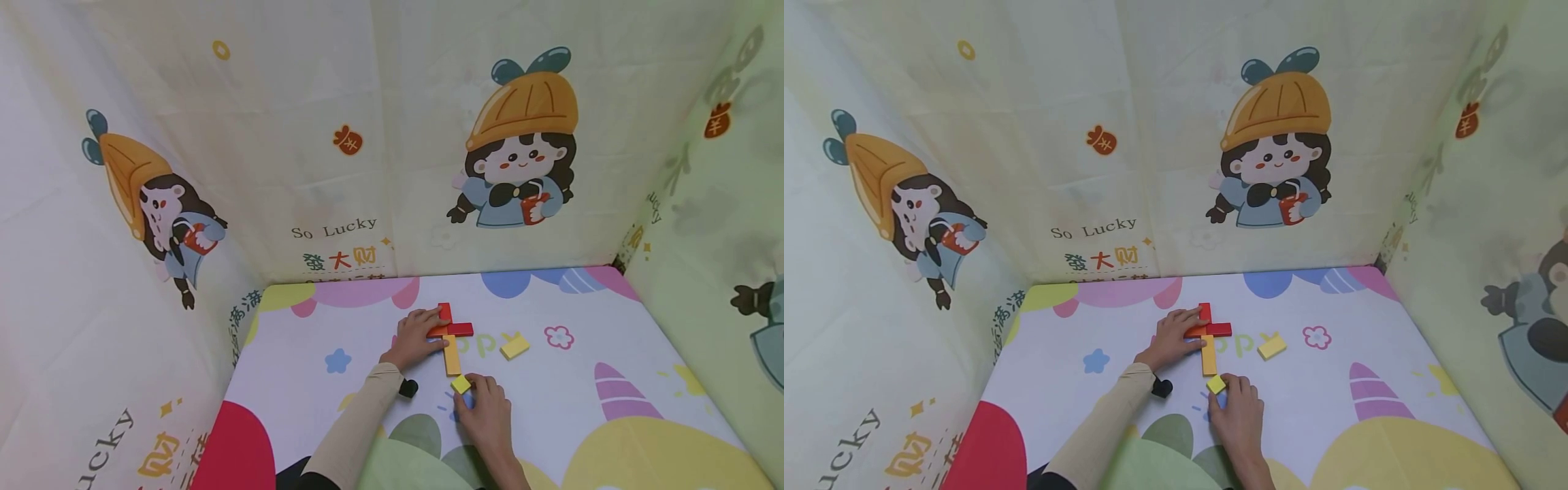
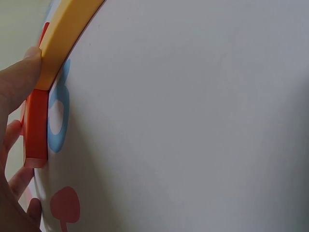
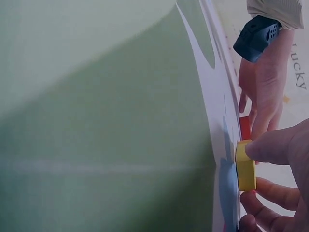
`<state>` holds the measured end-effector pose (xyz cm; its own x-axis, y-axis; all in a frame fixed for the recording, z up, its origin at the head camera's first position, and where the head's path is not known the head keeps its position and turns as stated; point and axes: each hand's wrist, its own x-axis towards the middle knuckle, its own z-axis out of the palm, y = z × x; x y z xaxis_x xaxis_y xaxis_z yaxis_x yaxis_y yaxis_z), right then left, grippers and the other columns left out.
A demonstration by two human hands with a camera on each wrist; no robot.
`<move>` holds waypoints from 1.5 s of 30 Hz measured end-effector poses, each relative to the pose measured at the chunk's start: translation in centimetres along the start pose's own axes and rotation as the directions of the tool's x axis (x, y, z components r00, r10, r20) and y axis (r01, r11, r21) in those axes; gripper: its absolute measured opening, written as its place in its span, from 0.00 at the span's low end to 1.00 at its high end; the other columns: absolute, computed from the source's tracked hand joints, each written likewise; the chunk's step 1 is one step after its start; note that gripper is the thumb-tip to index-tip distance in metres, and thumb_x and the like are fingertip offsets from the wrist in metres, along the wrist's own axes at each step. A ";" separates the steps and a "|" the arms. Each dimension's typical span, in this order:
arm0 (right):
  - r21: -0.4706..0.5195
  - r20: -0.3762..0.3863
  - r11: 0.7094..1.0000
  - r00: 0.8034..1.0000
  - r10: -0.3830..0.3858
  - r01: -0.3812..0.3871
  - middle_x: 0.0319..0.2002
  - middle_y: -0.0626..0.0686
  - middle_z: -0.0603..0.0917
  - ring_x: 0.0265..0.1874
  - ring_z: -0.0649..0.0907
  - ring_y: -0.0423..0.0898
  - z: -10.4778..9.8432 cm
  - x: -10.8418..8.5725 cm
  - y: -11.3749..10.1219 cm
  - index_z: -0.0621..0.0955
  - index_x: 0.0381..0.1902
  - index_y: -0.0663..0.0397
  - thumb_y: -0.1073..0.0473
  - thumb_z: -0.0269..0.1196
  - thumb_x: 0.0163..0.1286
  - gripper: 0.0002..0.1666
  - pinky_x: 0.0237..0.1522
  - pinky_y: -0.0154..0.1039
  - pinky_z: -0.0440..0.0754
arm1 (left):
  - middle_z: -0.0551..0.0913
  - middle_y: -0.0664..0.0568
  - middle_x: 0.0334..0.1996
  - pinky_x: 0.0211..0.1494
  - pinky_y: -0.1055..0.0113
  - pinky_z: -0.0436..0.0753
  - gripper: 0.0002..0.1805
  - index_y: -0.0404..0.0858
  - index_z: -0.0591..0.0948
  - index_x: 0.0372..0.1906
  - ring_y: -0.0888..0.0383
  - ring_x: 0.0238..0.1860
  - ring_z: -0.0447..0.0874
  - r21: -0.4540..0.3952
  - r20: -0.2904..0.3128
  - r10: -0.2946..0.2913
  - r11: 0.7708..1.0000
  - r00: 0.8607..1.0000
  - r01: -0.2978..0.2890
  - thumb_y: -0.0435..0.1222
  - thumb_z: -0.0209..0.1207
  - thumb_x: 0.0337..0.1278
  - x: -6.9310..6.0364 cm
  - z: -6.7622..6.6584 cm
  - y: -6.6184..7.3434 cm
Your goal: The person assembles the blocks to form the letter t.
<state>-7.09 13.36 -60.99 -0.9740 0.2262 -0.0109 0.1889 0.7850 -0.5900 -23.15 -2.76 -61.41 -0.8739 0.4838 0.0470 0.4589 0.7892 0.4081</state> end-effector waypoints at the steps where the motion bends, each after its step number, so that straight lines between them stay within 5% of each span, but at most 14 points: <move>1: 0.005 0.006 1.000 1.000 0.003 -0.004 0.53 0.58 0.82 0.50 0.79 0.56 -0.1 0.0 0.0 0.80 0.59 0.56 0.51 0.73 0.65 0.28 0.53 0.56 0.75 | 0.63 0.62 0.82 0.74 0.41 0.67 0.30 0.62 0.75 0.72 0.48 0.79 0.60 0.000 -0.001 0.002 1.000 1.000 -0.002 0.60 0.61 0.68 0.0 0.0 0.0; 7: 0.054 -0.051 0.996 0.997 -0.064 0.066 0.50 0.56 0.83 0.51 0.80 0.57 -1.0 0.3 1.1 0.80 0.59 0.56 0.55 0.72 0.65 0.26 0.51 0.56 0.75 | 0.63 0.61 0.82 0.74 0.40 0.66 0.30 0.62 0.76 0.72 0.48 0.80 0.60 -0.019 -0.006 0.003 1.000 1.000 -0.003 0.60 0.61 0.68 0.1 0.2 -0.1; 13: 0.044 -0.165 0.978 0.967 -0.193 0.203 0.50 0.56 0.85 0.49 0.81 0.57 -1.9 1.2 2.6 0.81 0.56 0.56 0.59 0.74 0.63 0.24 0.45 0.53 0.74 | 0.63 0.61 0.81 0.74 0.40 0.67 0.30 0.62 0.75 0.72 0.47 0.80 0.60 -0.014 -0.004 0.002 1.000 1.000 -0.002 0.60 0.61 0.68 0.0 0.1 -0.1; 21: -0.010 -0.314 0.902 0.855 -0.412 0.431 0.51 0.64 0.86 0.49 0.82 0.67 -3.3 3.3 4.7 0.82 0.52 0.61 0.68 0.77 0.55 0.26 0.41 0.63 0.79 | 0.63 0.62 0.82 0.75 0.40 0.66 0.30 0.62 0.75 0.72 0.48 0.80 0.60 -0.032 0.007 0.010 0.999 1.000 -0.009 0.59 0.61 0.68 0.0 -0.1 -0.1; 30: -0.045 -0.297 0.797 0.754 -0.586 0.602 0.53 0.66 0.84 0.53 0.80 0.69 -4.8 6.0 7.0 0.82 0.53 0.66 0.72 0.77 0.51 0.29 0.49 0.66 0.78 | 0.63 0.62 0.82 0.75 0.41 0.66 0.30 0.62 0.75 0.72 0.48 0.80 0.59 -0.035 0.009 -0.001 0.999 1.000 0.001 0.59 0.62 0.68 -0.1 -0.2 0.0; 38: -0.097 -0.197 0.799 0.775 -0.600 0.593 0.56 0.64 0.82 0.57 0.78 0.67 -6.3 7.3 8.5 0.82 0.56 0.64 0.73 0.76 0.54 0.29 0.56 0.66 0.76 | 0.63 0.61 0.82 0.75 0.40 0.66 0.29 0.62 0.76 0.72 0.47 0.80 0.59 -0.038 0.008 -0.007 0.999 1.000 0.008 0.58 0.62 0.68 0.0 -0.1 0.1; 45: -0.136 -0.176 0.757 0.737 -0.653 0.639 0.57 0.63 0.83 0.57 0.78 0.67 -7.2 8.7 9.3 0.82 0.56 0.63 0.78 0.73 0.52 0.31 0.50 0.66 0.79 | 0.62 0.63 0.82 0.75 0.41 0.66 0.30 0.64 0.75 0.72 0.48 0.80 0.59 -0.027 0.010 -0.018 0.999 1.000 0.018 0.59 0.63 0.66 0.0 0.0 0.1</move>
<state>-12.87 26.74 -60.72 -0.8190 -0.2444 0.5191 -0.4621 0.8172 -0.3444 -23.11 -2.68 -61.39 -0.8803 0.4734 0.0306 0.4386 0.7876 0.4329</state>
